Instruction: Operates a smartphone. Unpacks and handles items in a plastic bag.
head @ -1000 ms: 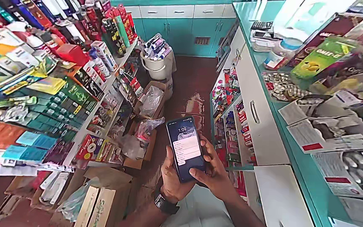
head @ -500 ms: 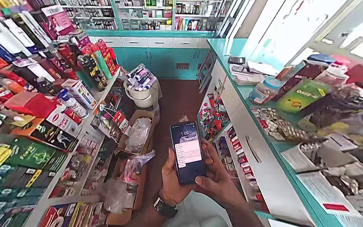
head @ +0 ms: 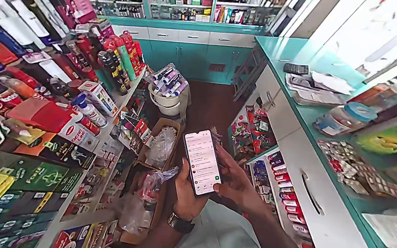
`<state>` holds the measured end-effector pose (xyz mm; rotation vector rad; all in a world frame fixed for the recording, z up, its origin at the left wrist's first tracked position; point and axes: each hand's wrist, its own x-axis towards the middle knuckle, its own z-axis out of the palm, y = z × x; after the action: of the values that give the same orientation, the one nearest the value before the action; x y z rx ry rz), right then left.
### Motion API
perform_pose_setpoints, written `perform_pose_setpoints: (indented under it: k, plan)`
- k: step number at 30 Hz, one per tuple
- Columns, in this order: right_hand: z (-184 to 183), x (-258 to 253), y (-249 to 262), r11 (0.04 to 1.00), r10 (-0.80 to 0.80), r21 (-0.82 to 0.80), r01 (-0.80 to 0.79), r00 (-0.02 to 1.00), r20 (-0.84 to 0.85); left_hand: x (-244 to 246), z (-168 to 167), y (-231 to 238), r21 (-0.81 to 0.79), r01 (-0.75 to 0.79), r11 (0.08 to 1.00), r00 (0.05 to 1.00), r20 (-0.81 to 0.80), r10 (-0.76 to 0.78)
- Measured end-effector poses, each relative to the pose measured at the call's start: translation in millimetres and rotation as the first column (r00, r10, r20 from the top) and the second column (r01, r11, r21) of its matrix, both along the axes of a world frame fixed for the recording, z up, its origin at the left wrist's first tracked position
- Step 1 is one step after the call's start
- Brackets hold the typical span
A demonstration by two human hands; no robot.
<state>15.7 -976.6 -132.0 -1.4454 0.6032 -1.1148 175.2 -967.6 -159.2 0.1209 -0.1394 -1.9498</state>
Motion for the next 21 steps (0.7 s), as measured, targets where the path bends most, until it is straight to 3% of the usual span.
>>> perform_pose_setpoints:
  k: [5, 11, 21]
  plan:
    - [-8, 15, -29, 1.000, 0.031, 0.008, -0.030, 0.997, -0.066, 12, -4, -10, 0.049, -0.128, 0.991, 0.992, 0.002, 0.128]
    - [2, 26, -68, 0.998, -0.001, 0.063, 0.003, 1.000, -0.024, 16, -11, -26, -0.016, -0.179, 0.984, 0.984, -0.020, 0.179]
    - [7, 16, -124, 0.988, 0.153, 0.030, -0.151, 0.987, -0.042, -1, -6, -62, -0.001, -0.287, 0.958, 0.956, 0.053, 0.287]
